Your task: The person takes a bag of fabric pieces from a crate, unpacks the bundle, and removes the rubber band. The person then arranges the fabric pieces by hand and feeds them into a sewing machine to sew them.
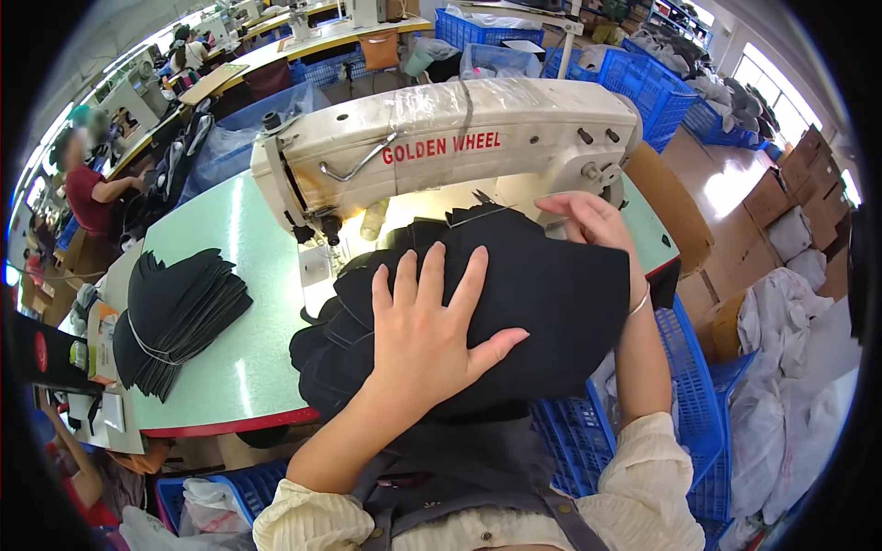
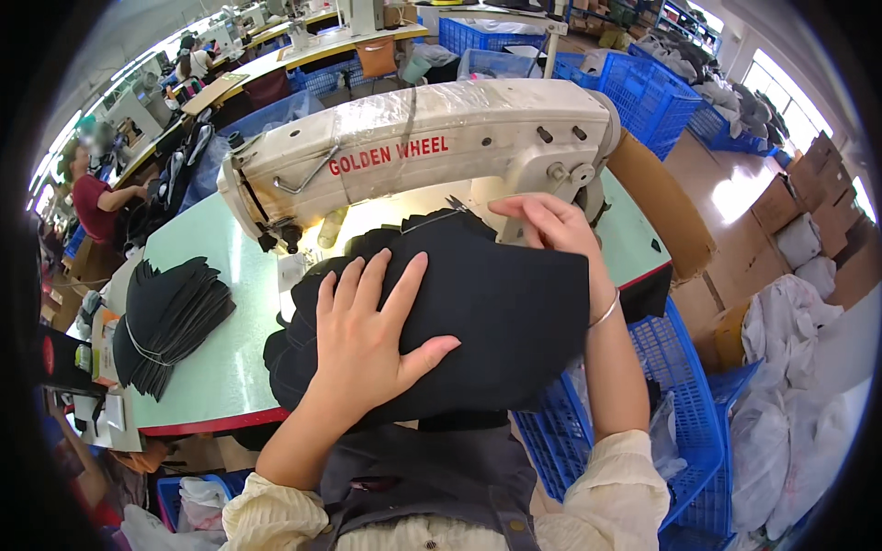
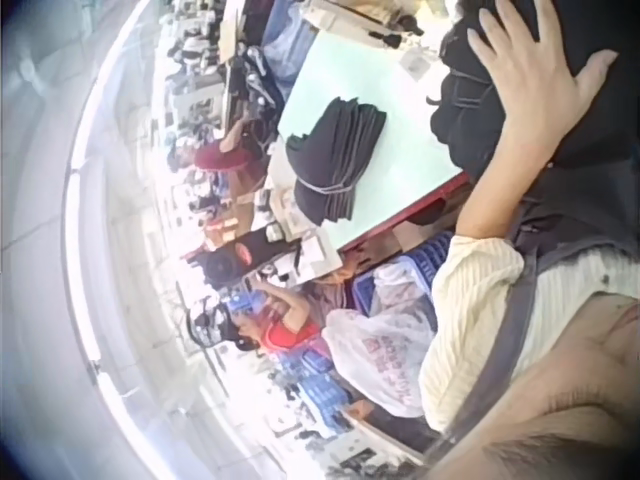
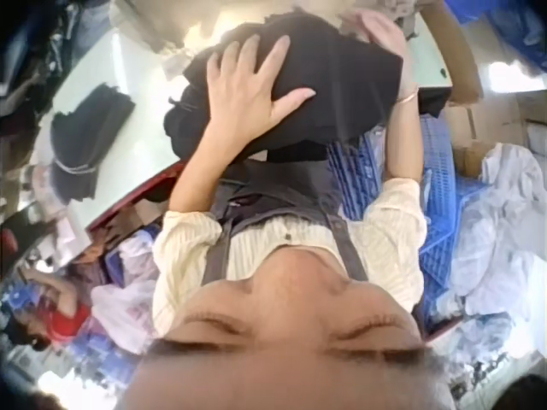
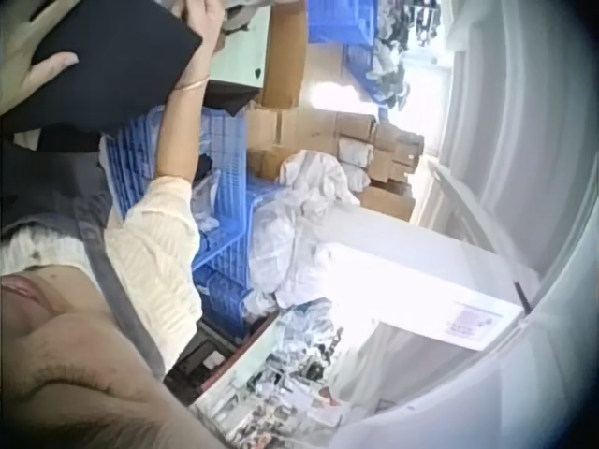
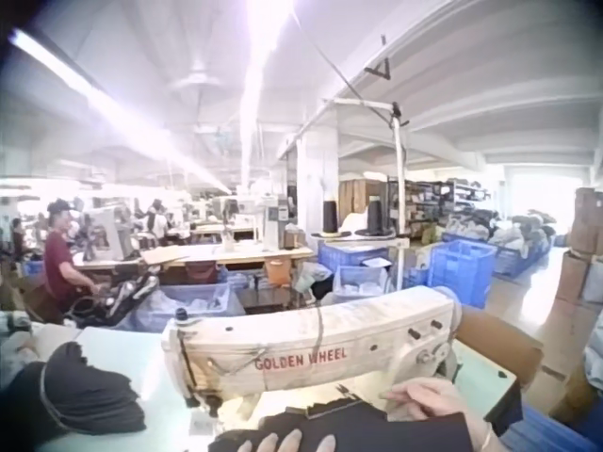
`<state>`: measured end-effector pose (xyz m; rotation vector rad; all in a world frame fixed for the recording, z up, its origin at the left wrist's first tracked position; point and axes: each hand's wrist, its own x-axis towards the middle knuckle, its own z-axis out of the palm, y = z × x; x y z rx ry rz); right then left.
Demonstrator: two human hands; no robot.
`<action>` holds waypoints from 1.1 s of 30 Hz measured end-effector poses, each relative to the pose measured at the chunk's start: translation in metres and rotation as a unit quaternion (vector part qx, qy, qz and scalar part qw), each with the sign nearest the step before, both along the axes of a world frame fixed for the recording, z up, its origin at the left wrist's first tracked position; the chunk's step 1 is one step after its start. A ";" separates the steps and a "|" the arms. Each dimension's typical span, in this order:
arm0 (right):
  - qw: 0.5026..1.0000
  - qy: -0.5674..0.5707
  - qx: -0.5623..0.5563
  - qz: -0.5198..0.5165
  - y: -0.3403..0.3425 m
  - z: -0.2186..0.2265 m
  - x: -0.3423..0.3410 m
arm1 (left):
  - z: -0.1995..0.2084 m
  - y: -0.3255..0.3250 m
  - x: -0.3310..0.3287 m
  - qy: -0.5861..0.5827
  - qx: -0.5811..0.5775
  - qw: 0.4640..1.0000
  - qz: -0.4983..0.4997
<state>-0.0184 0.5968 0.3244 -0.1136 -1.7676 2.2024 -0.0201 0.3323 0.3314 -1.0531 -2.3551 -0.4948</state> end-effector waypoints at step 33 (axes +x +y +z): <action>0.715 0.078 0.649 0.246 -0.209 0.214 -0.174 | -0.024 0.001 0.014 -0.018 0.130 0.991 -0.028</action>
